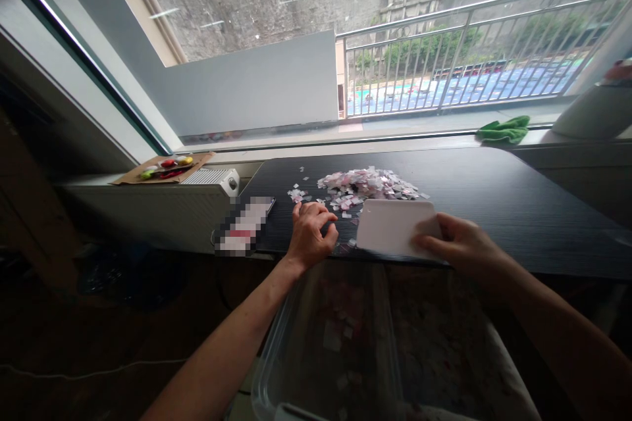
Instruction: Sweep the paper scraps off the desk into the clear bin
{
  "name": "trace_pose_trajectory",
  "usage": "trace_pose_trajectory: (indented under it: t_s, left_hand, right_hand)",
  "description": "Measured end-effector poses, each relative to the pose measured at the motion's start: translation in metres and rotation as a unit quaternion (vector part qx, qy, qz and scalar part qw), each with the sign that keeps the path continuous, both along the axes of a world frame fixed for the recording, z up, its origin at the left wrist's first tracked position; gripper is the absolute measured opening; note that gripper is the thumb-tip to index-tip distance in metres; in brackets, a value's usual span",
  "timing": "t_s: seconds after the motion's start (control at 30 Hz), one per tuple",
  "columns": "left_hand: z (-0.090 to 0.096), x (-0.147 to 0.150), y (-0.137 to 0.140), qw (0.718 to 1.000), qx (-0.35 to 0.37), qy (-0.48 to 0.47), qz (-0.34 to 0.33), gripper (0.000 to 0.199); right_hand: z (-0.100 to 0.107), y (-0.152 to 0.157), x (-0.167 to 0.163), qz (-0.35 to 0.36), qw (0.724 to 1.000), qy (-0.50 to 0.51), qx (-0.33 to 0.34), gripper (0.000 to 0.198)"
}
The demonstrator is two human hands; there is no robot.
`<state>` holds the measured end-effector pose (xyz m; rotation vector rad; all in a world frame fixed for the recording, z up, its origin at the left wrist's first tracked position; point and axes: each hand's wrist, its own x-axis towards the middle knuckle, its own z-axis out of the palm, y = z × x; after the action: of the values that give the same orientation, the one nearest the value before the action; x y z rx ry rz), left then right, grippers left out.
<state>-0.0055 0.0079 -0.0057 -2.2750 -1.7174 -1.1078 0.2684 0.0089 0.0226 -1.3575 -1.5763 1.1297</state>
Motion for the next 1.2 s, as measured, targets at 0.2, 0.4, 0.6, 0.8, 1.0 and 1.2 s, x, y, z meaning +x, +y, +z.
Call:
trace_pose_trajectory:
  t_s: [0.2,0.4,0.6,0.8,1.0,1.2]
  left_hand:
    - [0.000,0.000,0.000,1.000,-0.001,0.001,0.000,0.015]
    - [0.001,-0.001,-0.001,1.000,-0.001,-0.001,-0.002,0.015]
    - [0.003,0.000,-0.001,1.000,-0.016,0.009,0.007,0.014]
    - [0.002,0.000,0.000,1.000,-0.016,0.012,0.011,0.016]
    - [0.002,0.000,0.000,1.000,-0.013,0.002,0.005,0.015]
    - [0.003,0.001,-0.001,1.000,-0.013,0.009,0.010,0.015]
  right_hand:
    - [0.001,-0.004,-0.007,0.007,0.997,0.061,-0.048,0.025]
    - [-0.002,0.016,-0.007,-0.036,0.999,-0.003,-0.017,0.027]
    - [-0.001,0.013,-0.014,-0.005,0.995,0.035,-0.093,0.030]
    - [0.001,0.007,-0.010,0.035,0.994,0.070,-0.081,0.029]
    - [0.007,0.012,-0.008,-0.007,0.994,0.047,-0.098,0.030]
    - [-0.003,0.005,-0.002,0.006,0.994,0.044,-0.103,0.034]
